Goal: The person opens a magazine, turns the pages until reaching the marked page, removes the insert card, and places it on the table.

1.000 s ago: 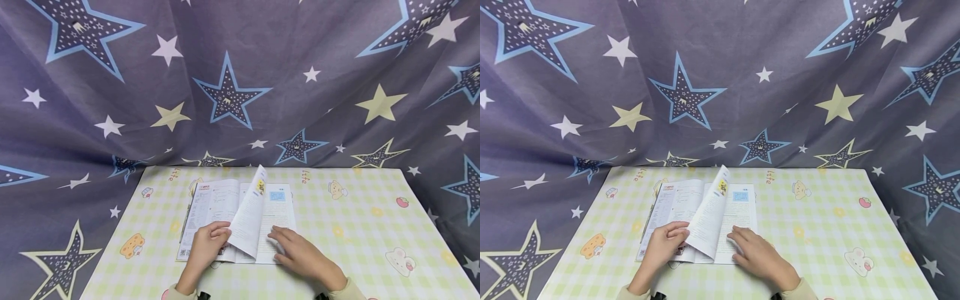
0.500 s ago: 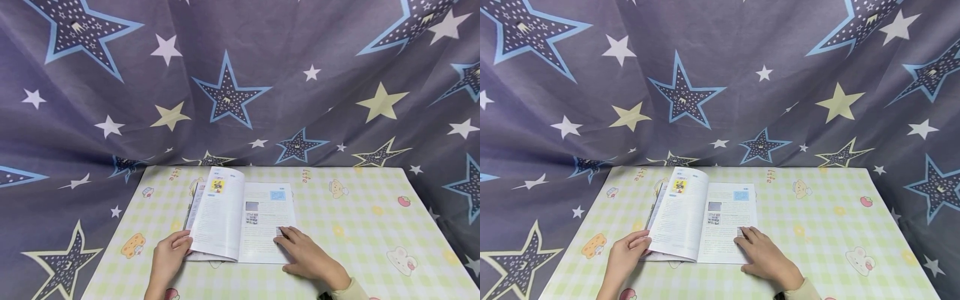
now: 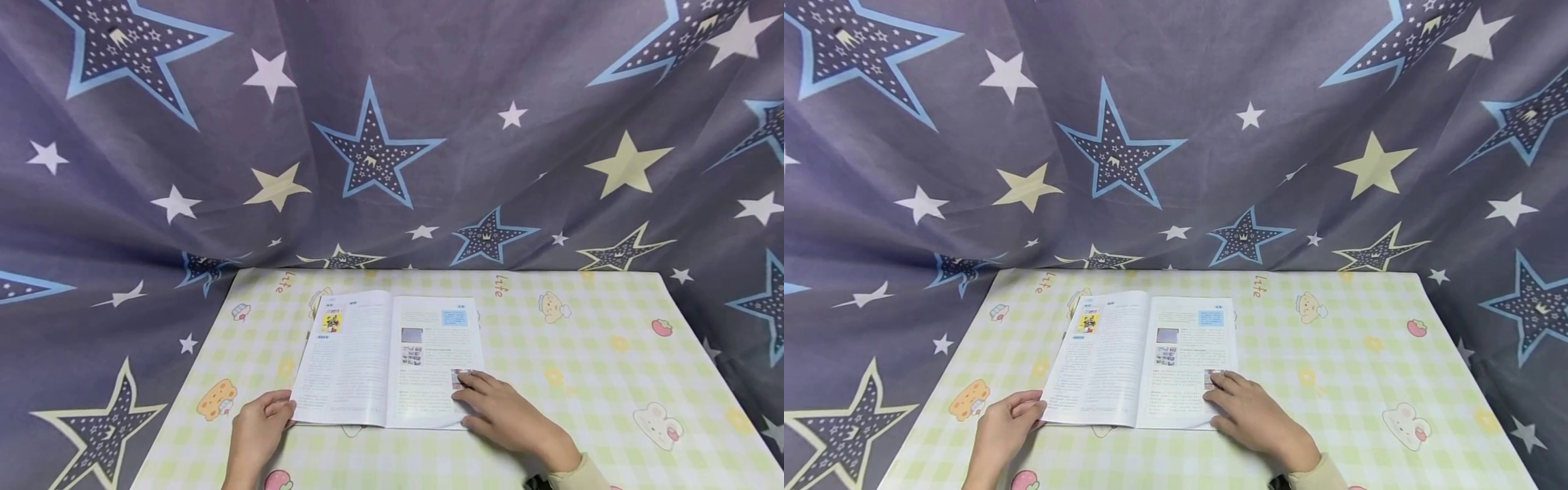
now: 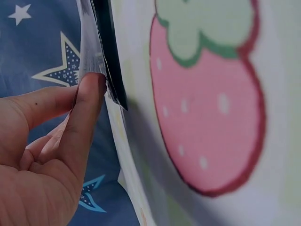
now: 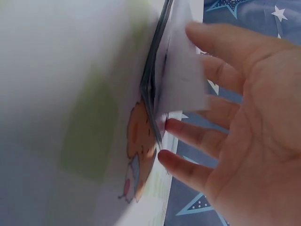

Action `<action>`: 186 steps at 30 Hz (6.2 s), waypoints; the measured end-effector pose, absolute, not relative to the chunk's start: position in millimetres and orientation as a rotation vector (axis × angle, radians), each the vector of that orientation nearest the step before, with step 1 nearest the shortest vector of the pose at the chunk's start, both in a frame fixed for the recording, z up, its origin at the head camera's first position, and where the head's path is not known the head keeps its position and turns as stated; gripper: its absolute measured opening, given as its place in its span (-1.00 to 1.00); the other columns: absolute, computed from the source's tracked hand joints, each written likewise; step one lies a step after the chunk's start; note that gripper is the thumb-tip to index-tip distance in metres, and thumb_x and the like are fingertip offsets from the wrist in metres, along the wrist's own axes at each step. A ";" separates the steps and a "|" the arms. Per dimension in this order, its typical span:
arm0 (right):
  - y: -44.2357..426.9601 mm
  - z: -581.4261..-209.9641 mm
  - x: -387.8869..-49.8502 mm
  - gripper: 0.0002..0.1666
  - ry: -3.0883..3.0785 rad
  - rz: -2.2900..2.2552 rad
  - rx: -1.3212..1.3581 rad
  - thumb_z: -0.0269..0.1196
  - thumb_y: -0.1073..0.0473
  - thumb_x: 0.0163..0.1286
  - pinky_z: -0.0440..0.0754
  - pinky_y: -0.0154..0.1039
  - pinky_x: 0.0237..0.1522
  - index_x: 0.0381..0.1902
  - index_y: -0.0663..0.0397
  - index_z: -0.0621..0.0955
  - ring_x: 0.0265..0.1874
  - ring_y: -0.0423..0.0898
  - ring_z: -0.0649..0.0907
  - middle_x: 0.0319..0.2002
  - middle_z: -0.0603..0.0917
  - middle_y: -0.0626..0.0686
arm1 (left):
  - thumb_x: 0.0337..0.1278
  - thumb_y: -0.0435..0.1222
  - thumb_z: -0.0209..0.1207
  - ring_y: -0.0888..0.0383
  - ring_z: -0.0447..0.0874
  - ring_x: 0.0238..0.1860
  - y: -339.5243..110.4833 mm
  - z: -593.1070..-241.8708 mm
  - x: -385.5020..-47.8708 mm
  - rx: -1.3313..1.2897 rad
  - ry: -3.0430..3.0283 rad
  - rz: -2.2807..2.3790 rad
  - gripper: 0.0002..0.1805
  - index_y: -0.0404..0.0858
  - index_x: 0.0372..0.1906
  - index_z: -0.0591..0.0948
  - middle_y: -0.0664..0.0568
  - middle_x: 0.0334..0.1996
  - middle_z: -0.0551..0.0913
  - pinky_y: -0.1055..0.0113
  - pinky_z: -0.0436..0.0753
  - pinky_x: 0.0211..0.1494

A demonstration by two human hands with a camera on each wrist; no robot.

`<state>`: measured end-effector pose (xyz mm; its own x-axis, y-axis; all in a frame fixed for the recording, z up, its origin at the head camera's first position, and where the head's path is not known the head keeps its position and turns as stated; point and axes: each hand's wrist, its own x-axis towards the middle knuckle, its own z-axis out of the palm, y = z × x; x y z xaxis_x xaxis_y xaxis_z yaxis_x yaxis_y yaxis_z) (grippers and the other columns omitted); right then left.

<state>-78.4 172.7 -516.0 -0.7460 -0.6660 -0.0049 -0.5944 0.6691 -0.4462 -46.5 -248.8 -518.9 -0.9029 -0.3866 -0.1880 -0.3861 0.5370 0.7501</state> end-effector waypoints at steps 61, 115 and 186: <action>148.0 -509.8 -87.1 -0.70 2.858 -1.184 -1.098 0.34 0.14 0.40 0.58 0.00 0.19 0.07 -0.05 0.61 0.26 0.03 0.54 0.29 0.54 0.04 | 0.19 -0.37 0.34 0.04 0.80 -0.34 -90.4 -500.1 -97.8 -0.262 -2.582 -2.067 -0.64 -0.50 0.04 0.64 -0.10 -0.34 0.77 0.39 0.74 -0.31; 172.2 -515.4 -86.6 -0.60 3.098 -1.007 -0.627 0.48 0.07 0.25 0.57 -0.42 -0.46 -0.07 0.00 0.54 -0.46 -0.39 0.50 -0.28 0.58 -0.11 | 0.18 -0.19 0.37 0.23 0.77 -0.20 -182.2 -502.4 -74.3 0.460 -2.664 -1.543 -0.70 -0.23 -0.03 0.75 0.11 -0.28 0.79 0.39 0.67 -0.04; 166.8 -516.0 -76.9 -0.13 2.768 -0.507 -0.945 0.44 -0.18 0.19 0.35 0.32 0.29 0.36 0.08 0.47 0.37 0.36 0.31 0.42 0.33 0.29 | 0.25 -0.29 0.29 0.21 0.75 -0.45 -246.1 -513.8 -46.3 0.715 -2.803 -1.358 -0.62 -0.48 0.05 0.64 -0.01 -0.38 0.78 0.52 0.62 -0.39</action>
<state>-76.9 166.8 -516.0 -0.7838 -0.6188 -0.0526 -0.5600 0.7409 -0.3708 -46.3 -246.1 -513.8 -0.8984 -0.3692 -0.2379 -0.4155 0.5389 0.7328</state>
